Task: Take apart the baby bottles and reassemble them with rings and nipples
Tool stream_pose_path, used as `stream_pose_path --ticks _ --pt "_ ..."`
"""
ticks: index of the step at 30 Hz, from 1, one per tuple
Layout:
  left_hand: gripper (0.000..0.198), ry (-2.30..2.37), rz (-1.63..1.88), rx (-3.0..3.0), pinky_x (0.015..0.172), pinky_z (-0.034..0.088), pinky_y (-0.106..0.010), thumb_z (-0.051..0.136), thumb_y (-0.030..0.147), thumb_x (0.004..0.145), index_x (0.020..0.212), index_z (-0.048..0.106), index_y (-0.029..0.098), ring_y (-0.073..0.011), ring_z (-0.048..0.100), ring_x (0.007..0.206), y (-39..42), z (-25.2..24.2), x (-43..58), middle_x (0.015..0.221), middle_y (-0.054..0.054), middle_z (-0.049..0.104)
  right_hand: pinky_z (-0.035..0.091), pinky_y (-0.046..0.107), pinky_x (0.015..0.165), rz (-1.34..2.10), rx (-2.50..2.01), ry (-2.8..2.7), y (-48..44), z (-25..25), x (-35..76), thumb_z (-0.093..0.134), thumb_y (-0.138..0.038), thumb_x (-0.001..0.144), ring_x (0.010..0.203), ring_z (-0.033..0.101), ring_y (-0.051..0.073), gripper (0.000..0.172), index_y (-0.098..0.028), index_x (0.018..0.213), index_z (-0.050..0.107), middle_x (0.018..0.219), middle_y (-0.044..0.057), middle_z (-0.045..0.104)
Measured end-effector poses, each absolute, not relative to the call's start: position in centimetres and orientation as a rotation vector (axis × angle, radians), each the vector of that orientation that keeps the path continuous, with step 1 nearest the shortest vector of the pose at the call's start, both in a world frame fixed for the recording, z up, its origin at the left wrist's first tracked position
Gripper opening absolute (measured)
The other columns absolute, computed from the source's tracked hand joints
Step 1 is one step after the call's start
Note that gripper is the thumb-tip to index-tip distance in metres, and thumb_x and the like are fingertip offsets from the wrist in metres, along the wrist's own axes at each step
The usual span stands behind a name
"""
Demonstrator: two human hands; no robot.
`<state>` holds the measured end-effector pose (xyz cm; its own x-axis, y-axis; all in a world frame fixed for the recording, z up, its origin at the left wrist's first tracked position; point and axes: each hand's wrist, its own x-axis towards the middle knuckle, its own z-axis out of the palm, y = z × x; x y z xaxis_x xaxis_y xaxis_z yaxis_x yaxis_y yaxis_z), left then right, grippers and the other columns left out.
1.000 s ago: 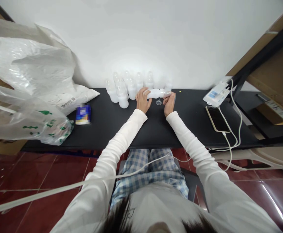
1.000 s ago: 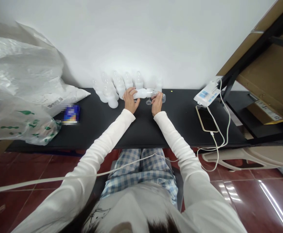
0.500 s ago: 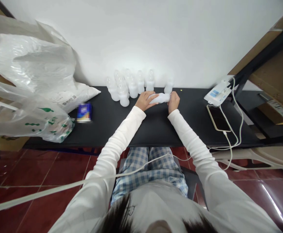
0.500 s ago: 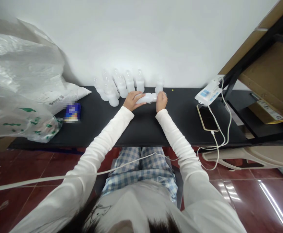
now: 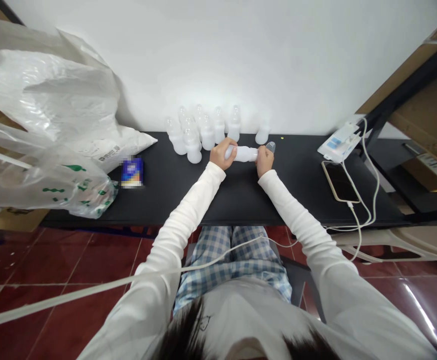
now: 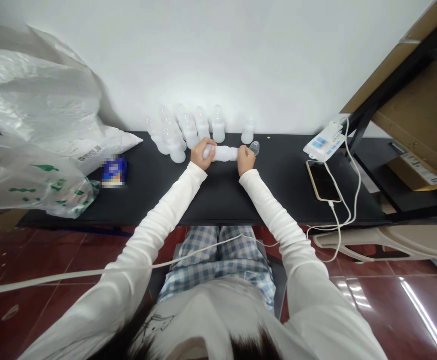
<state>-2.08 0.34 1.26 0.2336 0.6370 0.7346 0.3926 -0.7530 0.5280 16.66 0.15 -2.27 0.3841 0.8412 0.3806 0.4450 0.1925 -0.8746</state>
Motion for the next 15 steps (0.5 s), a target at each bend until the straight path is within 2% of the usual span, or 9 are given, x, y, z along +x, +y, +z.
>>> stream_pose_path --ticks 5,8,12,15 --pt "0.051 0.973 1.515 2.18 0.083 0.055 -0.037 0.036 0.066 0.095 0.086 0.061 0.022 -0.0215 0.068 0.085 0.4 1.7 -2.2 0.088 -0.006 0.07 0.039 0.032 0.056 0.365 -1.445 -1.095 -0.3 -2.4 15.9 0.027 -0.076 0.093 0.054 0.036 0.014 0.061 -0.027 0.057 0.033 0.052 -0.004 0.029" --pt "0.052 0.959 1.551 2.095 0.085 0.056 -0.038 0.036 0.067 0.096 0.084 0.061 0.023 -0.0217 0.068 0.086 0.9 1.4 -2.1 0.085 -0.006 0.069 0.043 0.032 0.06 0.336 -1.414 -1.13 -1.0 -1.8 15.6 0.028 -0.077 0.092 0.057 0.04 0.015 0.062 -0.026 0.059 0.037 0.054 -0.004 0.032" --pt "0.054 1.007 1.629 1.866 0.086 0.057 -0.041 0.032 0.063 0.099 0.079 0.061 0.023 -0.0222 0.068 0.086 2.2 0.2 -1.8 0.082 -0.006 0.067 0.05 0.033 0.073 0.266 -1.361 -1.296 -1.9 -0.5 15.5 0.037 -0.071 0.094 0.069 0.053 0.016 0.054 -0.023 0.071 0.049 0.066 -0.002 0.048" --pt "0.057 1.084 1.64 1.668 0.083 0.058 -0.041 0.028 0.06 0.1 0.072 0.061 0.023 -0.0218 0.068 0.082 3.7 -1.0 -1.9 0.078 -0.006 0.067 0.053 0.036 0.082 0.243 -1.344 -1.515 -2.1 0.3 15.9 0.051 -0.065 0.091 0.082 0.06 0.019 0.044 -0.022 0.089 0.057 0.086 0.004 0.063"
